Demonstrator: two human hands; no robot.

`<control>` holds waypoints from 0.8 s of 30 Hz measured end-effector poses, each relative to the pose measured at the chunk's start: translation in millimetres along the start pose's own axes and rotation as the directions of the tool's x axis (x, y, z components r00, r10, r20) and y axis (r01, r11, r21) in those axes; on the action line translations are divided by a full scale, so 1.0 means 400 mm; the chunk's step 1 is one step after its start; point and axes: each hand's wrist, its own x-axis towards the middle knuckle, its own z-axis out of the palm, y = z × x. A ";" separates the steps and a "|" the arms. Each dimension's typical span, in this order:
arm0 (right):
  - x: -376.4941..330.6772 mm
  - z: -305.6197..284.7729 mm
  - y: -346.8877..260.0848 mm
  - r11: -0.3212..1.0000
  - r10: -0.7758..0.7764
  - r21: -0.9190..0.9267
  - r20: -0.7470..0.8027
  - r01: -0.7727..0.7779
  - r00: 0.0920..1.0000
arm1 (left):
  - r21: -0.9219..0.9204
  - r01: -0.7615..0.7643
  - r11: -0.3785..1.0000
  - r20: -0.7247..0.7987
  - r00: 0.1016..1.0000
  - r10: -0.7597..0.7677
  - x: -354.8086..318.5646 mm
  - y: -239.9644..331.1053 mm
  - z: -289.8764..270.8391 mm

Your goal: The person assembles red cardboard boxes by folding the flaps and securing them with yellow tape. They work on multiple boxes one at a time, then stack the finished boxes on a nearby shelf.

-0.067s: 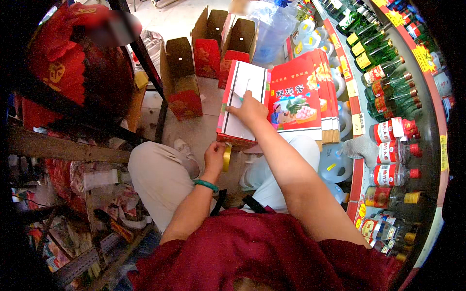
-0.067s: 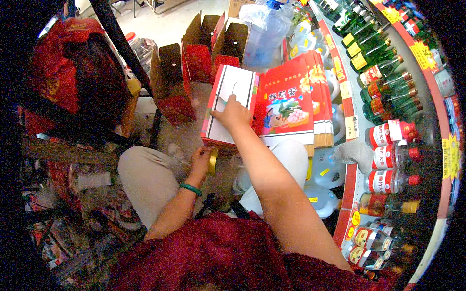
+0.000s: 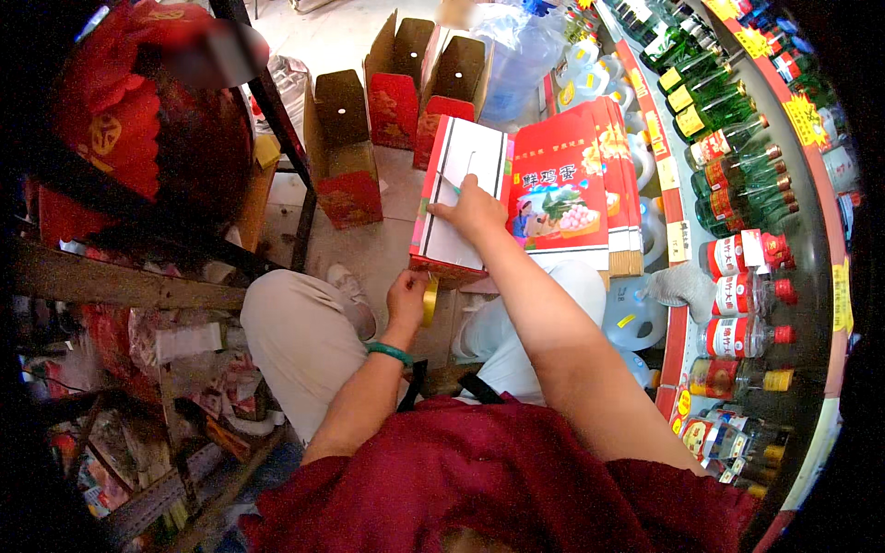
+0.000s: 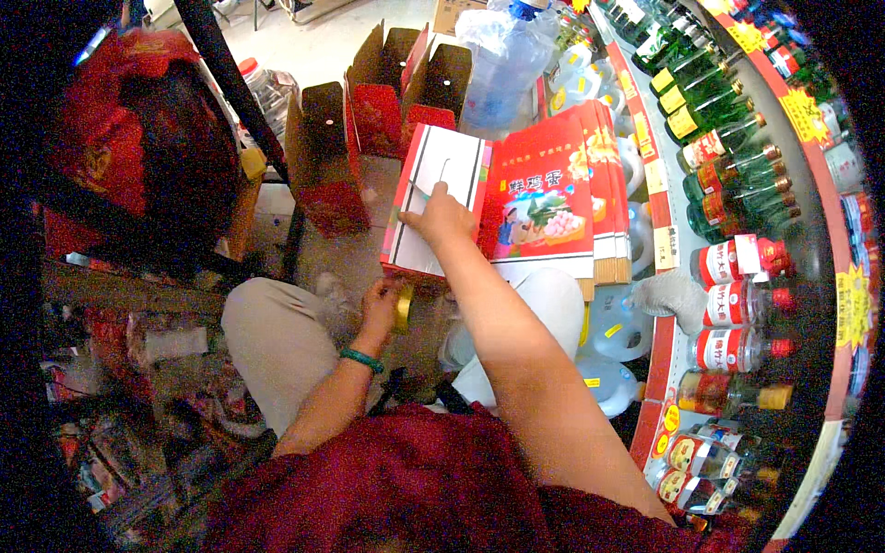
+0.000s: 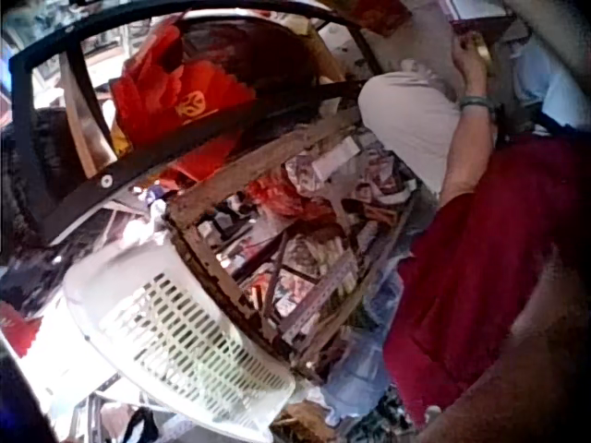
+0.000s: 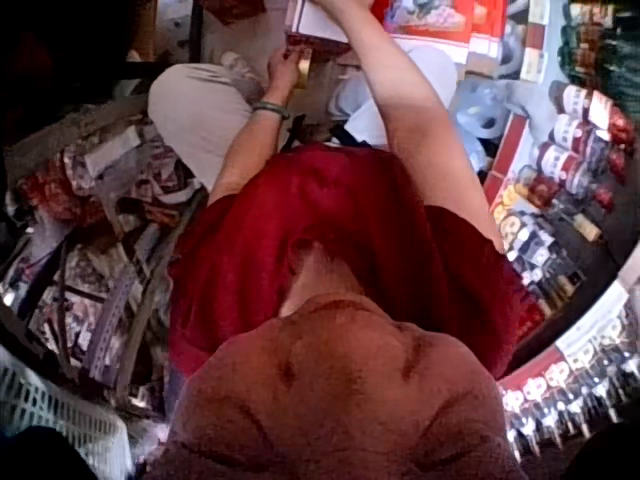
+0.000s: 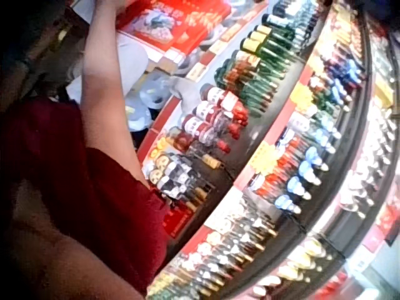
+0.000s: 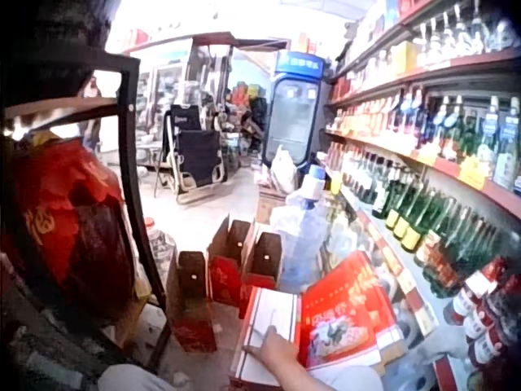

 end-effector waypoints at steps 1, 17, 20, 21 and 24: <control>0.002 0.003 0.001 1.000 0.000 -0.006 0.000 0.000 1.000 | 0.009 0.002 1.000 -0.005 1.000 -0.002 -0.006 0.010 0.000; -0.046 0.016 0.092 0.955 -0.068 0.285 -0.045 0.078 0.997 | -0.011 -0.002 1.000 -0.013 1.000 0.001 -0.023 0.051 -0.047; -0.055 0.004 0.183 0.940 -0.122 0.295 -0.173 0.170 0.977 | -0.070 -0.089 0.994 0.015 0.996 0.090 -0.002 -0.008 -0.044; -0.066 -0.025 0.208 0.940 -0.142 0.273 -0.233 0.205 0.962 | -0.072 -0.073 0.995 0.026 0.997 0.075 -0.006 -0.002 -0.046; -0.081 -0.138 0.326 0.968 -0.074 0.185 -0.433 0.169 0.898 | -0.111 -0.001 0.994 0.060 0.998 0.008 -0.021 0.018 -0.048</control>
